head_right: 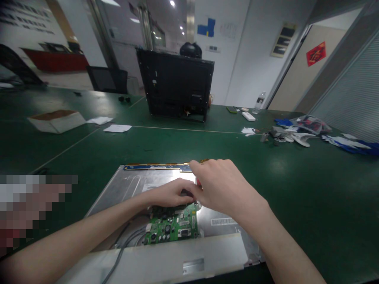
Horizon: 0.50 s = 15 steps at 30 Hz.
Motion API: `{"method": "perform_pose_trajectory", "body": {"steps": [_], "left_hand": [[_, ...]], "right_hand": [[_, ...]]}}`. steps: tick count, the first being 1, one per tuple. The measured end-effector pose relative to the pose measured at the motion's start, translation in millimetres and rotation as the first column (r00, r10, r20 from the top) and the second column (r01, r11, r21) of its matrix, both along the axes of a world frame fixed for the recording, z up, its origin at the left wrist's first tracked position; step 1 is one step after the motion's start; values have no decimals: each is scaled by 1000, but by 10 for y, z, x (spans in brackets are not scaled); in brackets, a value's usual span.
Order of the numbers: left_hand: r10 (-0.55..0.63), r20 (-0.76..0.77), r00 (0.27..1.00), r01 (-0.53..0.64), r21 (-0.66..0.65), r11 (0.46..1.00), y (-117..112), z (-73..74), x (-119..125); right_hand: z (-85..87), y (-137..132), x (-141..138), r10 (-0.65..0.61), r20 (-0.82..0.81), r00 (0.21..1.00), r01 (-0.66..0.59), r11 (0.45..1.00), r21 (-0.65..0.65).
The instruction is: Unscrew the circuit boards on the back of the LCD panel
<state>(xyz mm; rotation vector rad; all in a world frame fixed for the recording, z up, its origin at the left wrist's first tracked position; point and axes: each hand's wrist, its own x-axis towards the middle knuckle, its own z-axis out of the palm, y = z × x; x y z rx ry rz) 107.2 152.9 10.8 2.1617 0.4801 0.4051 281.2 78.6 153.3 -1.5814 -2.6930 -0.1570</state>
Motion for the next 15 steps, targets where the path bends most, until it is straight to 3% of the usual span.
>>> {"method": "perform_pose_trajectory", "body": {"steps": [5,15], "left_hand": [[11,-18,1000,-10,26,1000,7,-24,3],[8,-9,1000,-8,4,1000,10,-31,5]], "right_hand": [[12,-46,27,101,-98,990,-110,989,-99],[5,-52,-35,21,2,1000,-21,999,-37]]}}
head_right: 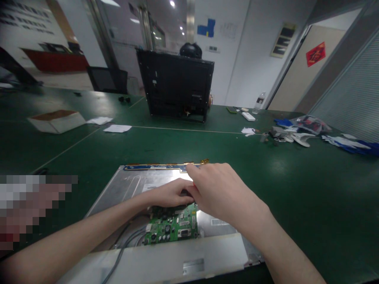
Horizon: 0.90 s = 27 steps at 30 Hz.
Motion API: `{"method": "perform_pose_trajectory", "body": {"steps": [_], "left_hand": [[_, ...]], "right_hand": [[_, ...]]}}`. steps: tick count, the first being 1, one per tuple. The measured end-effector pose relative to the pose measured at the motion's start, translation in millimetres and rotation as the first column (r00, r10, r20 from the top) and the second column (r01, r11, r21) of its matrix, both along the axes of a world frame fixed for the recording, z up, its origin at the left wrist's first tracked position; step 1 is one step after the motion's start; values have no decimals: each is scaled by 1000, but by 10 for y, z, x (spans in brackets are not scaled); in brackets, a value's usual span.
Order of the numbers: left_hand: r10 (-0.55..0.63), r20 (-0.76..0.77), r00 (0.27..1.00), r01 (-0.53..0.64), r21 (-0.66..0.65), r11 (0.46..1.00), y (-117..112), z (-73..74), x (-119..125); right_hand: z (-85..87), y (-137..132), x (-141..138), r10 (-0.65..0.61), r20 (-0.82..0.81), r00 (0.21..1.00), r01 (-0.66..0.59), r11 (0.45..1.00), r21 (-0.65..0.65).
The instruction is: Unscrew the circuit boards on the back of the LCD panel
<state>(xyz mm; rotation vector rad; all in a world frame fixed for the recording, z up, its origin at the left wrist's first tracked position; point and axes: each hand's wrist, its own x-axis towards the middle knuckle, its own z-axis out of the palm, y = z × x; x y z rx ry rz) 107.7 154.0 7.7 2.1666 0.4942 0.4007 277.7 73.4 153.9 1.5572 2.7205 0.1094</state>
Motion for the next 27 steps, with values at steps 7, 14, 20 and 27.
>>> {"method": "perform_pose_trajectory", "body": {"steps": [7,14,20,27], "left_hand": [[13,-16,1000,-13,-19,1000,-28,62,4],[7,-27,1000,-7,19,1000,-7,20,9],[15,-3,1000,-15,-2,1000,-11,-4,3],[-1,-3,1000,1,11,1000,17,-14,-2]], "right_hand": [[-19,74,-61,-182,152,972,164,979,122],[-54,72,-36,-67,42,997,64,996,67],[-51,35,29,42,-58,997,-41,999,10],[2,17,10,31,-58,998,-32,999,-8]]}}
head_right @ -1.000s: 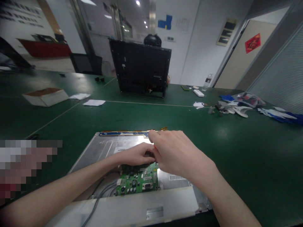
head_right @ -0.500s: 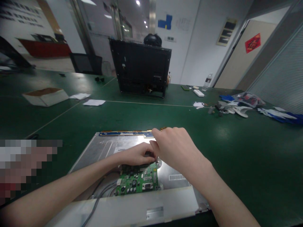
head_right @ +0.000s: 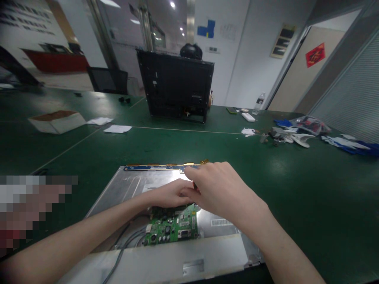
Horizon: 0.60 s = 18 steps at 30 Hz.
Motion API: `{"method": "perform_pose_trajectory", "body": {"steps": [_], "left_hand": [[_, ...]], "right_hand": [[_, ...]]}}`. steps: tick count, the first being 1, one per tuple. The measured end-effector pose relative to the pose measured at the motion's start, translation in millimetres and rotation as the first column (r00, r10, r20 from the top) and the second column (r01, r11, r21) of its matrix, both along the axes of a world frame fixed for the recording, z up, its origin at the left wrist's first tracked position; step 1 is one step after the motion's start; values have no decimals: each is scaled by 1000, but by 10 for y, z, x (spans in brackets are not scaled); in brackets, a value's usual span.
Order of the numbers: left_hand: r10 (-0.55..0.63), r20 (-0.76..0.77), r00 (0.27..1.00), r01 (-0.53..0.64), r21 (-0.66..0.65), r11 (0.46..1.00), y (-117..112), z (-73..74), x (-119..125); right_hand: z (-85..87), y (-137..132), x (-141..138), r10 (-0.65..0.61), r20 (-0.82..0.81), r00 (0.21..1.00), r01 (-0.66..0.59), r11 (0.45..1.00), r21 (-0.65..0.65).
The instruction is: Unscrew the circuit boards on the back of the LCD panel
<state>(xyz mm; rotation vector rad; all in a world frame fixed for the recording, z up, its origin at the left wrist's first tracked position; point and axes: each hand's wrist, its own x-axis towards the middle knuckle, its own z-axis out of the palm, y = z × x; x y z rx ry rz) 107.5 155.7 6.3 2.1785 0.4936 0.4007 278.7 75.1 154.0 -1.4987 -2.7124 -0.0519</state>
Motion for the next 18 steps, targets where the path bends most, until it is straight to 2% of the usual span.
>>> {"method": "perform_pose_trajectory", "body": {"steps": [4,7,11,18], "left_hand": [[-41,25,999,42,-30,999,2,-5,-5],[-4,5,1000,5,-24,1000,-12,5,0],[37,6,999,-37,-6,999,-38,31,5],[3,1,1000,-3,17,1000,-26,23,1]], "right_hand": [[-17,42,4,-43,74,996,40,998,45],[-30,56,9,-38,75,996,35,998,47],[-20,33,8,-3,0,1000,3,999,-36],[48,-33,28,60,-58,996,-66,992,-110]]}}
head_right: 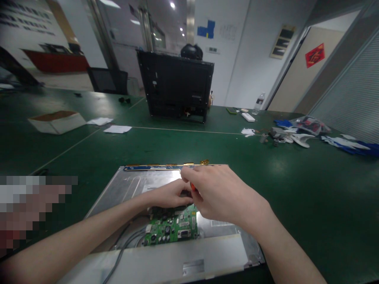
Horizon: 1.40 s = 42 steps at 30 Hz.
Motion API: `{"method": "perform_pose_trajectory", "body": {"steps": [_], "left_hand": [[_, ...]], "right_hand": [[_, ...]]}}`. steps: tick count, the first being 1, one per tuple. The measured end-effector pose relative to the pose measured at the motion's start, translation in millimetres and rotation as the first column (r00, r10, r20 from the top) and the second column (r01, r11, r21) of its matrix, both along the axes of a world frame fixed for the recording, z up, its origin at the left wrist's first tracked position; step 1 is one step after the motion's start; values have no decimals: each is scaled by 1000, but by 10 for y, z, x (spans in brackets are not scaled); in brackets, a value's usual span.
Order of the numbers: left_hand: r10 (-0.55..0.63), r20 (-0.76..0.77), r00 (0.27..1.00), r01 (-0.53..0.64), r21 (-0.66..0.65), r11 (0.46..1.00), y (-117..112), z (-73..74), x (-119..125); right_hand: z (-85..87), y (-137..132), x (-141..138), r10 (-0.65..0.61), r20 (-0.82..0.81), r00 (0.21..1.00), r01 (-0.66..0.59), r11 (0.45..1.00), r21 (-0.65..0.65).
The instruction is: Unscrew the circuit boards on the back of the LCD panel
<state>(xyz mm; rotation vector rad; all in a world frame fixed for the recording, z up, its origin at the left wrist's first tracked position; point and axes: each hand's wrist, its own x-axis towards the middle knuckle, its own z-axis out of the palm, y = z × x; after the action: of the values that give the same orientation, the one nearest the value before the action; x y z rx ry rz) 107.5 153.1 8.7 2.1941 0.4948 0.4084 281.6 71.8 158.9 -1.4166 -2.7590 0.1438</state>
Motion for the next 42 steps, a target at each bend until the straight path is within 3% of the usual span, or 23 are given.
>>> {"method": "perform_pose_trajectory", "body": {"steps": [3,9,16,23,32,35,42], "left_hand": [[-4,-15,1000,4,16,1000,19,-13,-2],[-45,71,996,49,-55,997,13,-5,-5],[-19,24,1000,20,-28,999,13,-13,0],[-5,7,1000,5,-7,1000,-2,-17,-2],[-52,29,998,53,-25,998,19,-10,-6],[-18,24,1000,19,-36,999,12,-5,-5],[4,-3,1000,-4,-23,1000,-6,3,-3]], "right_hand": [[-20,13,-1,-29,13,999,29,999,22],[-62,89,-9,-169,114,979,146,972,184],[-78,80,-1,-108,111,988,88,981,174],[-25,15,-4,-37,44,998,34,997,75],[-71,76,4,-128,92,988,109,977,182],[-81,89,-5,-146,134,980,115,970,213],[-104,83,-5,-93,61,994,82,984,155]]}}
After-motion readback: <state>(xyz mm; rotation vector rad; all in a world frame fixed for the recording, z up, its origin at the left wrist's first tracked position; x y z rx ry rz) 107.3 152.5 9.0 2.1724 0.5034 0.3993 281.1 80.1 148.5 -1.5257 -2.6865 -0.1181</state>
